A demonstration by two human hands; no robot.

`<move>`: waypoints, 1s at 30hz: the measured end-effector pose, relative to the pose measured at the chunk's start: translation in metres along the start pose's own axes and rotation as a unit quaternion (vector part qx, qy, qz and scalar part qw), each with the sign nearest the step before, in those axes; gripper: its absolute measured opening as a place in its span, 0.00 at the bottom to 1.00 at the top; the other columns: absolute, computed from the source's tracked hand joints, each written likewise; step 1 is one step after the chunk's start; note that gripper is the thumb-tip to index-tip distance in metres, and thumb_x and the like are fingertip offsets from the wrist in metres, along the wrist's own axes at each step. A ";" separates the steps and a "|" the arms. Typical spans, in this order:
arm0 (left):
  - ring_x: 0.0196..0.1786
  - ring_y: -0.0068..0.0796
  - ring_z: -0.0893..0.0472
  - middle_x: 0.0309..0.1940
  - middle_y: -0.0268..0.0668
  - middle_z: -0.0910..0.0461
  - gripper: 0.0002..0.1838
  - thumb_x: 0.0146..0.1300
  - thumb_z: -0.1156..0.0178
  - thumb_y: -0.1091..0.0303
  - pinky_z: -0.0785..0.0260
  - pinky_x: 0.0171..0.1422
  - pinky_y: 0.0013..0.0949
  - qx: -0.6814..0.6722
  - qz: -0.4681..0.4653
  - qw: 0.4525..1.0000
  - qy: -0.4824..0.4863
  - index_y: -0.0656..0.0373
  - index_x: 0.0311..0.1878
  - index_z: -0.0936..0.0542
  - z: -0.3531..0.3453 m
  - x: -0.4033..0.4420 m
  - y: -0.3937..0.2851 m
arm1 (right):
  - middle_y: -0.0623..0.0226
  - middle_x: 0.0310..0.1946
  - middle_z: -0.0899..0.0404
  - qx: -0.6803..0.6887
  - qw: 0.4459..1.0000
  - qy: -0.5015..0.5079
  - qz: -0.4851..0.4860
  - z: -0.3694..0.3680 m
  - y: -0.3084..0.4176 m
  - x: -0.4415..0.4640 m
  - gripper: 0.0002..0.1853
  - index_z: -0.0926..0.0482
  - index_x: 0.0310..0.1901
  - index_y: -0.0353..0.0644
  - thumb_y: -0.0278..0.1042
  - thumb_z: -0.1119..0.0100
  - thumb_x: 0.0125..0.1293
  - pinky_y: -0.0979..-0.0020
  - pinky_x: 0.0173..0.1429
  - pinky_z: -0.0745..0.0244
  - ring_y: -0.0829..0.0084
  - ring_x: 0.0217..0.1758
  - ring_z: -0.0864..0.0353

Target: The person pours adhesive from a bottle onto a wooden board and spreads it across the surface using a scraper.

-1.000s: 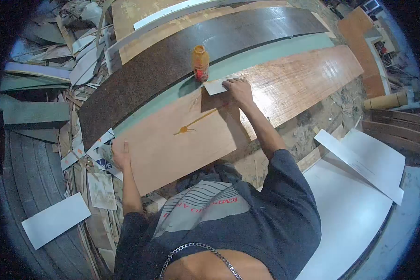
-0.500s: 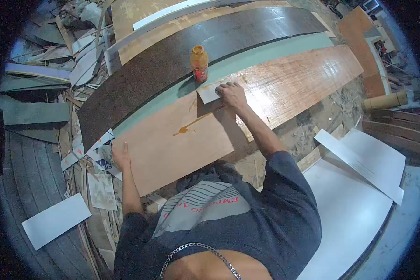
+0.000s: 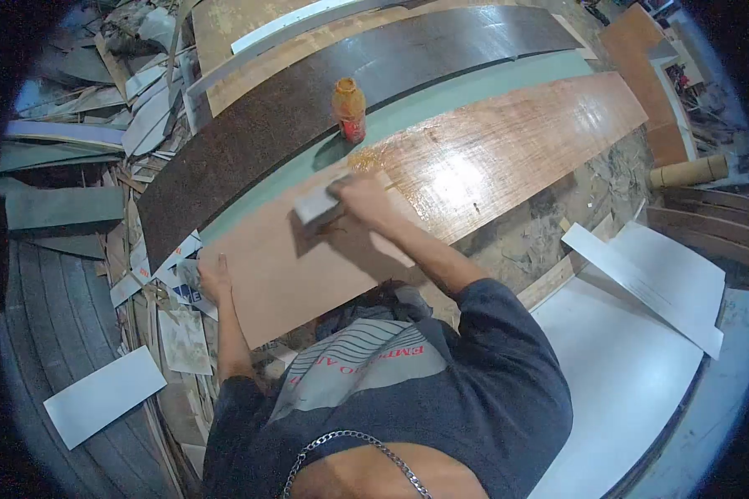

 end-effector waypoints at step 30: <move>0.60 0.61 0.23 0.62 0.55 0.25 0.47 0.59 0.41 0.30 0.30 0.62 0.53 -0.045 -0.035 0.994 0.094 0.57 0.70 0.35 -0.017 0.002 0.018 | 0.59 0.38 0.13 -0.048 0.926 0.285 -0.244 0.038 -0.089 -0.235 0.19 0.12 0.45 0.50 0.23 0.37 0.50 0.58 0.47 0.21 0.55 0.45 0.15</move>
Point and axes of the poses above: each hand's wrist, its own x-axis towards the middle knuckle, its own z-axis out of the back of the hand, y = z × x, the point moved 9 cm from there along x, towards the middle knuckle
